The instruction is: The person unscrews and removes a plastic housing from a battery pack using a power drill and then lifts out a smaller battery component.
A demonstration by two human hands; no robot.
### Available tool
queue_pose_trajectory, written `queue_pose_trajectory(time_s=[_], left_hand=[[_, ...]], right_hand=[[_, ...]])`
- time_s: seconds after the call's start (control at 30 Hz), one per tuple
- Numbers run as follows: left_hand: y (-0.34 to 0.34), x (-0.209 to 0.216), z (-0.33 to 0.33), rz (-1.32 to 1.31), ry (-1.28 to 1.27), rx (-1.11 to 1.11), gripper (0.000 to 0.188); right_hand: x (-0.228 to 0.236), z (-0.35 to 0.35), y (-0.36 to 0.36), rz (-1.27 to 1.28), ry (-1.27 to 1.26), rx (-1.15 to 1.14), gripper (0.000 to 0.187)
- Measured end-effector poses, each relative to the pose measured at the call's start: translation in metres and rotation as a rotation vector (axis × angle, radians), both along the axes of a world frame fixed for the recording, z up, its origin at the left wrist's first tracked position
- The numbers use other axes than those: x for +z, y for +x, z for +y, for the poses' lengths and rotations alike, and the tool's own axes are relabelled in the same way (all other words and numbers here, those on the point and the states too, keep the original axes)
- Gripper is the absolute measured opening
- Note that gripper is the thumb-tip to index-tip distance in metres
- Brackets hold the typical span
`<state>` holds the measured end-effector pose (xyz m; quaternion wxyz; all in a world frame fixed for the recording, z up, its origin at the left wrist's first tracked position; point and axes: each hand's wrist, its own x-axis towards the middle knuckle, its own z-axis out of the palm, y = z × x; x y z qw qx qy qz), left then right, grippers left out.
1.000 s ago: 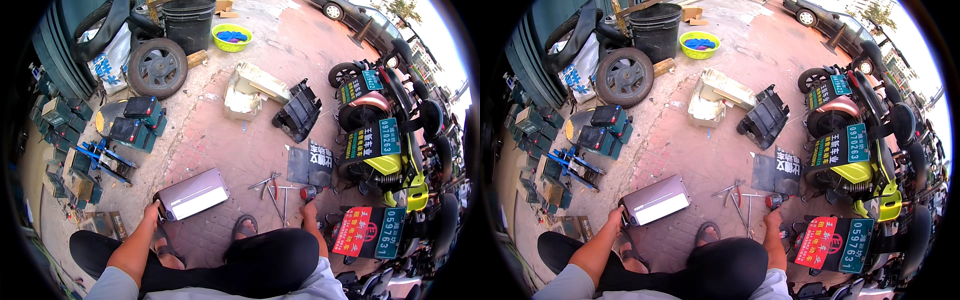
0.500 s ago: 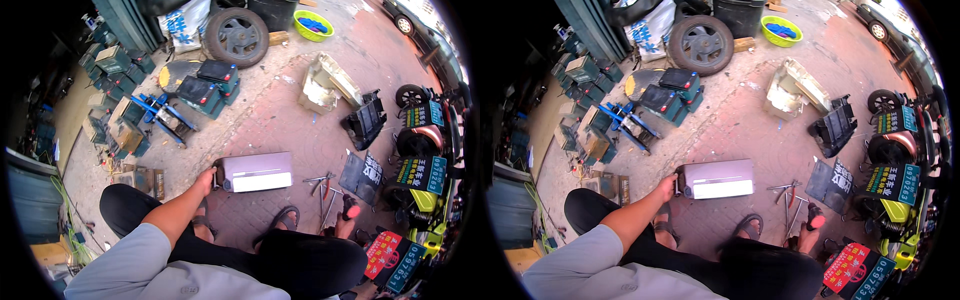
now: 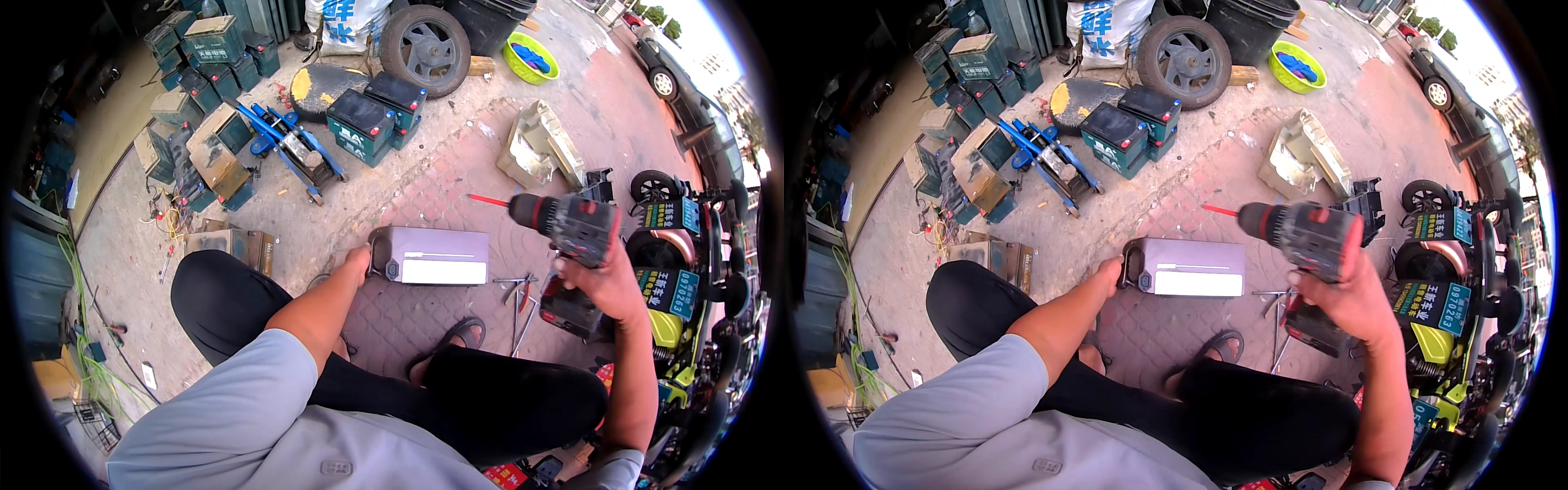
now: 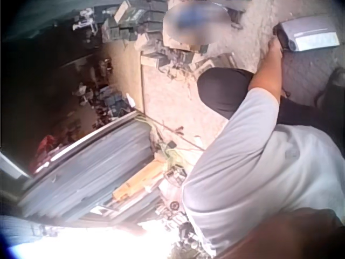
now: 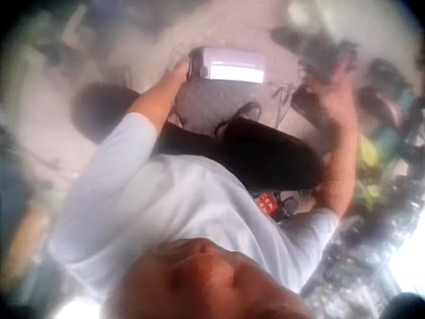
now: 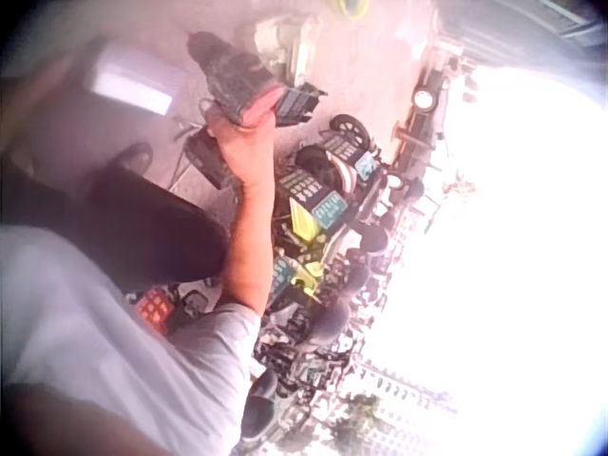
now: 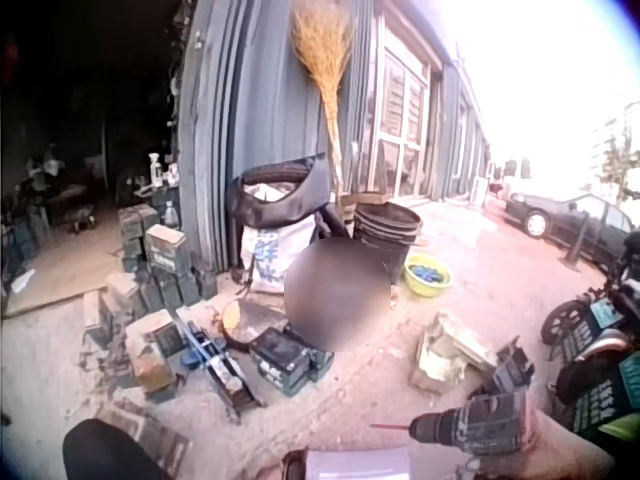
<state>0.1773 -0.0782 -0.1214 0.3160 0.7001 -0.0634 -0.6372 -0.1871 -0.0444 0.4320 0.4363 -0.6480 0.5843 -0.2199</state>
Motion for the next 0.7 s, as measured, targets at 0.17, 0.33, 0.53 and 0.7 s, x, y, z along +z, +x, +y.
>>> queue_pose_trajectory(time_s=[0.17, 0.33, 0.53, 0.7], left_hand=[[0.012, -0.036, -0.003, 0.209, 0.071, 0.290, 0.051], [-0.005, 0.101, 0.001, 0.341, 0.146, 0.028, 0.044], [0.017, 0.051, 0.016, 0.323, 0.127, -0.063, 0.032], [0.001, 0.035, 0.008, 0.235, 0.130, -0.105, 0.025]], right_hand=[[-0.081, 0.013, 0.123, 0.297, -0.073, 0.230, 0.030], [-0.226, 0.064, 0.149, 0.494, 0.058, 0.068, 0.038], [-0.280, 0.069, 0.169, 0.442, 0.112, 0.162, 0.040], [-0.278, 0.061, 0.171, 0.423, 0.074, 0.160, 0.037]])
